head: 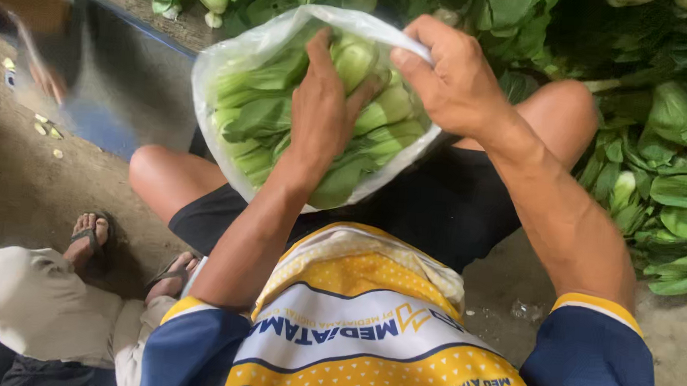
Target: The person picks bunches of bok choy from a large pile on the floor and places them into a clear plastic bag. They repeatedly gather vegetables and pack them into the bag, occasionally adjusting the contents.
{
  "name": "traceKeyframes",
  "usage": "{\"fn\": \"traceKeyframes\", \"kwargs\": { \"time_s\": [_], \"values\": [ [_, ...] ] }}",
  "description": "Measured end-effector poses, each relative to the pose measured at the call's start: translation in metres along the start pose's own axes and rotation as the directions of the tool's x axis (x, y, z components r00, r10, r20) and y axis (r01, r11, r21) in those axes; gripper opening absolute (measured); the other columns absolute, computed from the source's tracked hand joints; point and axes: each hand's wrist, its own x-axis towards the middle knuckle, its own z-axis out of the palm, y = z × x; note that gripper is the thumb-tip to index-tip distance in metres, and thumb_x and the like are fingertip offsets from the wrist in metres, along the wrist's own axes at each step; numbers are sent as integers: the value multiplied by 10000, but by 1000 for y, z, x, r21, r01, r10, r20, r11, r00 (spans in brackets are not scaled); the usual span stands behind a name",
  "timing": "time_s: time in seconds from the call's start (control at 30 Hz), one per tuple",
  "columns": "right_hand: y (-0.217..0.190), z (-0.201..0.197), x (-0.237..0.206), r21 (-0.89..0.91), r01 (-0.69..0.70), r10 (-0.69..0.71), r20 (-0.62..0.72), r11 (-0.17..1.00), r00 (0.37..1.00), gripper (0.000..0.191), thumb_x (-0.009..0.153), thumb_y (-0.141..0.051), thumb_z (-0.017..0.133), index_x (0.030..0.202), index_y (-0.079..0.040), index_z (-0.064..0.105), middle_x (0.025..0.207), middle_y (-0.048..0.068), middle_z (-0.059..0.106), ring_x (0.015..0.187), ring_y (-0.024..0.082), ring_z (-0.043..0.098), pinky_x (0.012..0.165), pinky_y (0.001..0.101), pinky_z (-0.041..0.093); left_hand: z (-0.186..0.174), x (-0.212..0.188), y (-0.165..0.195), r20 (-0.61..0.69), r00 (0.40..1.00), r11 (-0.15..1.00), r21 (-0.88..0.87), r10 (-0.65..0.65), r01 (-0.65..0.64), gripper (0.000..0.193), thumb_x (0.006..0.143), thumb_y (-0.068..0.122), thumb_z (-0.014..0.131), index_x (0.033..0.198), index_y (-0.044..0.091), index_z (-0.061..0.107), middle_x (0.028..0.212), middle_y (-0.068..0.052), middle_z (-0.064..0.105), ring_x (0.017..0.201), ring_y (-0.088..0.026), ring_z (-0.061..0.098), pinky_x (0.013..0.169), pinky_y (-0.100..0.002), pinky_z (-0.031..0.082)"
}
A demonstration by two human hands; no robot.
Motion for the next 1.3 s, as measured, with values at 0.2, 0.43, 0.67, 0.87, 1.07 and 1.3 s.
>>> {"fn": "traceKeyframes", "kwargs": {
  "time_s": [0.2, 0.43, 0.67, 0.87, 1.07, 1.3],
  "values": [
    [4, 0, -1, 224, 23, -11, -55, 974, 998, 163, 1130, -169, 602, 1144, -8, 619, 934, 13, 616, 822, 88, 537, 739, 277, 464, 15, -9, -18, 32, 999, 996, 80, 29, -32, 706, 864, 275, 836, 1399, 37, 443, 1269, -337, 573, 1090, -423, 673, 832, -392, 631],
    [6, 7, 3, 204, -12, 28, -76, 979, 997, 161, 1121, -172, 540, 1099, -16, 571, 898, -1, 576, 824, 82, 537, 733, 279, 464, -2, 32, -46, 363, 931, 990, -110, -40, 85, 707, 800, 260, 934, 1339, 11, 550, 1177, -203, 729, 1075, -347, 706, 956, -455, 549],
    [-15, 16, 5, 108, -7, 4, 24, 994, 1000, 129, 1047, -124, 506, 1014, -5, 542, 732, 27, 468, 663, 114, 457, 611, 314, 367, -15, 61, -54, 793, 545, 959, 176, -273, 223, 648, 854, 532, 819, 1197, -4, 701, 1114, -163, 724, 1068, -296, 685, 943, -406, 523],
    [-12, -2, -3, 102, 84, -86, 13, 991, 996, 126, 1066, -105, 512, 1018, 2, 559, 806, 28, 542, 723, 107, 507, 669, 298, 437, 1, 54, -52, 601, 767, 954, 296, -224, 47, 627, 817, 580, 783, 1132, 40, 736, 1034, -184, 731, 941, -322, 698, 858, -427, 523],
    [-12, 2, -1, 83, 91, -93, 25, 992, 995, 122, 1039, -104, 510, 1015, 7, 556, 734, 27, 519, 641, 110, 482, 582, 312, 401, 28, 12, -92, 509, 809, 604, 556, 295, -570, 403, 784, 286, 750, 1177, 205, 725, 944, -118, 737, 898, -325, 709, 763, -462, 554],
    [-30, 6, 3, 84, 72, -76, 43, 994, 996, 139, 1029, -97, 487, 956, 3, 551, 678, 73, 487, 577, 147, 439, 535, 336, 355, 40, 68, -132, 704, 585, 610, 271, 402, -744, 407, 834, 285, 666, 1209, 142, 729, 1083, -113, 735, 967, -312, 695, 831, -460, 531]
  ]
}}
